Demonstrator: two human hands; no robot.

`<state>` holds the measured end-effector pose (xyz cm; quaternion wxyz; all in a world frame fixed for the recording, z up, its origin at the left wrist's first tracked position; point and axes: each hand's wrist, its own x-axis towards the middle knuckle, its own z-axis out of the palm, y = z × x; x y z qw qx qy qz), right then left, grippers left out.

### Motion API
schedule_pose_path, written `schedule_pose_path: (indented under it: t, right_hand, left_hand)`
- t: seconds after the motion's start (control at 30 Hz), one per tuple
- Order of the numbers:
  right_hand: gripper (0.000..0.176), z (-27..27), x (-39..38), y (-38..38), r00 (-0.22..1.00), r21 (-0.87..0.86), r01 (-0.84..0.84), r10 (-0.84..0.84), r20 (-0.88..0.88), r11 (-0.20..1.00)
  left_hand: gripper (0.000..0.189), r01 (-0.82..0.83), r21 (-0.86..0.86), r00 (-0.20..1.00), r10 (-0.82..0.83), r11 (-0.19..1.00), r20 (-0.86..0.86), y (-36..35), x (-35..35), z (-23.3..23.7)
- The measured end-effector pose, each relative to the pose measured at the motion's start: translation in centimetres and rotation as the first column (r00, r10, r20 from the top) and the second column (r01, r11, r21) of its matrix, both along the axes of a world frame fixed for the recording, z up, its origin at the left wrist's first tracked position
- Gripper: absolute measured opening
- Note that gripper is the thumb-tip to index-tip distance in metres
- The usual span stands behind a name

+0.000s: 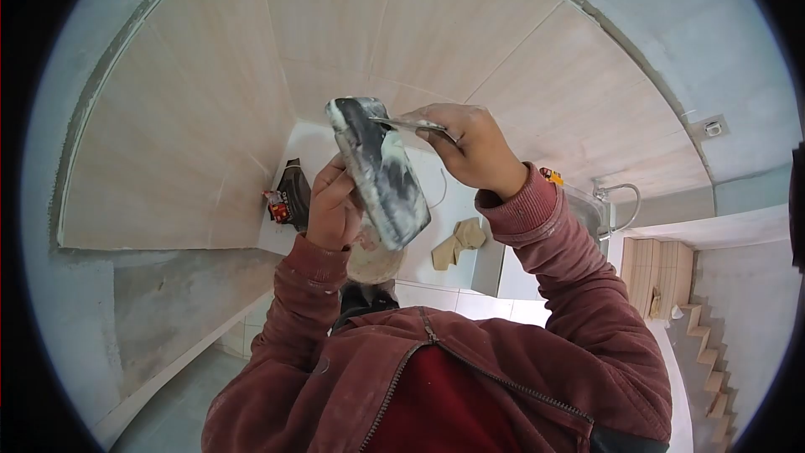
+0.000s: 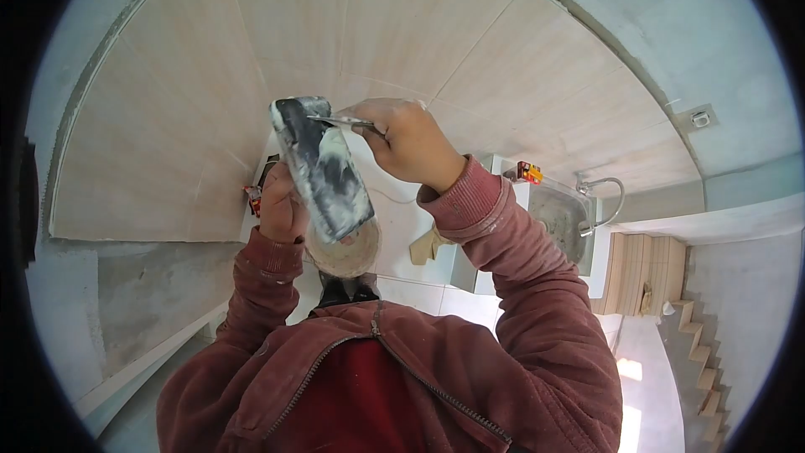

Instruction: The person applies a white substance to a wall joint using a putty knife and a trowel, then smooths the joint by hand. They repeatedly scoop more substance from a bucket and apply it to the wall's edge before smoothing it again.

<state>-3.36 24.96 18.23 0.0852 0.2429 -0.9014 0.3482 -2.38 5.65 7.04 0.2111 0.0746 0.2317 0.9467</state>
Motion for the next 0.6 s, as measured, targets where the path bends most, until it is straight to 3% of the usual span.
schedule_pose_path:
  t: [0.07, 0.13, 0.17, 0.2, 0.23, 0.27, 0.3, 0.33, 0.37, 0.4, 0.43, 0.47, 0.5, 0.53, 0.57, 0.6]
  right_hand:
    - [0.022, -0.8, 0.2, 0.3, 0.997, 0.049, 0.015, -0.019, 0.078, 0.999]
    - [0.018, -1.8, 0.6, 0.9, 0.928, -0.133, 0.109, -0.053, 0.370, 0.985]
    - [0.018, -1.9, 0.9, 1.3, 0.925, -0.134, 0.109, -0.052, 0.376, 0.985]
    - [0.017, -2.0, 1.1, 1.5, 0.783, -0.253, 0.241, -0.034, 0.621, 0.937]
    - [0.016, -2.0, 1.4, 1.7, 0.585, -0.322, 0.394, 0.035, 0.810, 0.861]
    - [0.016, -2.3, 1.7, 1.8, 0.583, -0.322, 0.398, 0.034, 0.811, 0.859]
    - [0.017, -2.7, 2.0, 2.1, 0.554, -0.467, 0.475, 0.159, 0.817, 0.746]
    - [0.018, -3.1, 2.2, 2.5, 0.542, -0.583, 0.546, 0.278, 0.793, 0.601]
    - [0.018, -3.2, 2.5, 2.9, 0.560, -0.586, 0.545, 0.259, 0.787, 0.600]
    - [0.019, -2.9, 2.8, 3.7, 0.606, -0.625, 0.580, 0.235, 0.760, 0.522]
    - [0.020, -1.9, 3.0, 5.0, 0.660, -0.667, 0.605, 0.194, 0.726, 0.435]
    - [0.021, -0.3, 3.0, 6.7, 0.745, -0.704, 0.606, 0.046, 0.666, 0.371]
    - [0.021, 0.9, 2.7, 9.7, 0.811, -0.699, 0.576, -0.185, 0.555, 0.425]
    - [0.021, 2.4, 2.5, 13.1, 0.825, -0.677, 0.561, -0.391, 0.408, 0.476]
    - [0.017, 4.6, 2.1, 15.4, 0.745, -0.614, 0.611, -0.625, 0.234, 0.499]
    - [0.018, 5.7, 0.8, 17.9, 0.669, -0.621, 0.532, -0.736, -0.107, 0.575]
  left_hand:
    - [0.026, -0.092, -0.148, 0.995, 0.096, 0.985, 0.017, 1.0, 0.0, 1.3]
    - [0.025, -0.112, -0.216, 0.992, 0.120, 0.970, 0.024, 1.4, 0.1, 1.3]
    - [0.025, -0.123, -0.283, 0.990, 0.135, 0.951, 0.025, 1.4, 0.1, 1.2]
    - [0.023, -0.223, -0.412, 0.975, 0.213, 0.884, -0.071, 1.6, -0.2, 0.7]
    - [0.023, -0.218, -0.415, 0.976, 0.210, 0.883, -0.065, 1.8, -0.4, 0.3]
    - [0.023, -0.368, -0.481, 0.930, 0.301, 0.796, -0.212, 2.1, -0.6, 0.1]
    - [0.024, -0.514, -0.513, 0.855, 0.366, 0.688, -0.366, 2.3, -0.8, 0.1]
    - [0.024, -0.512, -0.504, 0.855, 0.360, 0.695, -0.372, 2.1, -0.9, -0.5]
    - [0.024, -0.556, -0.538, 0.825, 0.343, 0.634, -0.449, 1.6, -0.9, -1.6]
    - [0.023, -0.602, -0.549, 0.787, 0.315, 0.580, -0.530, 1.1, -1.3, -2.4]
    - [0.025, -0.548, -0.593, 0.822, 0.246, 0.590, -0.514, 0.3, -1.4, -3.0]
    - [0.025, -0.468, -0.624, 0.876, 0.235, 0.626, -0.421, -0.1, -0.8, -2.7]
    - [0.027, -0.451, -0.640, 0.889, 0.246, 0.622, -0.387, -0.6, -0.4, -3.8]
    - [0.028, -0.365, -0.631, 0.930, 0.298, 0.685, -0.215, -1.3, 0.3, -5.5]
    - [0.029, -0.331, -0.606, 0.940, 0.307, 0.723, -0.148, -1.7, 1.0, -6.0]
    - [0.028, -0.335, -0.689, 0.939, 0.288, 0.642, -0.188, -2.2, 1.6, -6.7]
